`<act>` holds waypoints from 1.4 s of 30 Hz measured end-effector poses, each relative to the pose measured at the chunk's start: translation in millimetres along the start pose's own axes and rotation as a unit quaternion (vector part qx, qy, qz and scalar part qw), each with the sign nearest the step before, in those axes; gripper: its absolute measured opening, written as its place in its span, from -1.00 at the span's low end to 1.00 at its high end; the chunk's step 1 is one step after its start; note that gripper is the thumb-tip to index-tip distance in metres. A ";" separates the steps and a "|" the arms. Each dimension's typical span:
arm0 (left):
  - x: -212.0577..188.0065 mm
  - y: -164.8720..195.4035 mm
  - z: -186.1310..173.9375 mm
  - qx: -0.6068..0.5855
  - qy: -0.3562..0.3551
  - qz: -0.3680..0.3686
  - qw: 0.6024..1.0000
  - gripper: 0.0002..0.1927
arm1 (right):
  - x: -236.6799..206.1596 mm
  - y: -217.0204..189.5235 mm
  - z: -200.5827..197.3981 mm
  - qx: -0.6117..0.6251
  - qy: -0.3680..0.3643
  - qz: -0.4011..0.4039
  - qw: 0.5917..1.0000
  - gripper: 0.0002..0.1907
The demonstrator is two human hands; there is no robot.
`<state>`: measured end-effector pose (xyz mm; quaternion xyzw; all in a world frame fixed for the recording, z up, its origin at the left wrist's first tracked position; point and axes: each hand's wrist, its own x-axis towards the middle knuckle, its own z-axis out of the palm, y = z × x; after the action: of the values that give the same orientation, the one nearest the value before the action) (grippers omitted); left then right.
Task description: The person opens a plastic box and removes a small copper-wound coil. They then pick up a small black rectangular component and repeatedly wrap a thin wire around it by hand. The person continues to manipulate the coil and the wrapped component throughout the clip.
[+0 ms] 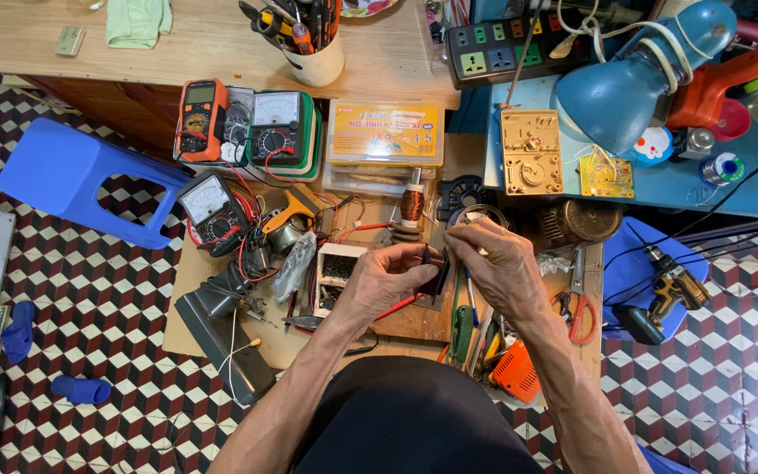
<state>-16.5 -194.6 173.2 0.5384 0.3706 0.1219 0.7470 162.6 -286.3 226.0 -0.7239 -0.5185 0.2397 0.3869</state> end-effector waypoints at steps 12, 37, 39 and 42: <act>5.5 -3.5 1.0 0.060 0.023 0.071 0.995 -0.54 | -10.2 8.9 4.8 -0.039 0.017 -0.061 0.997 -0.83; 60.1 -2.6 1.4 0.097 0.155 0.112 0.977 -0.54 | -27.3 2.9 56.6 0.020 0.128 0.230 0.964 -0.75; 72.1 -6.3 -5.7 0.075 0.145 0.149 0.975 -0.53 | -27.8 2.1 62.6 0.035 0.146 0.231 0.961 -0.75; 85.7 -11.1 -9.8 -0.014 0.095 0.108 0.990 -0.48 | -30.2 0.6 69.6 0.066 0.159 0.247 0.954 -0.75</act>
<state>34.0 -142.2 125.6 0.5505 0.3778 0.2575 0.6985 100.3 -293.0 183.2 -0.8309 -0.2385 0.2436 0.4398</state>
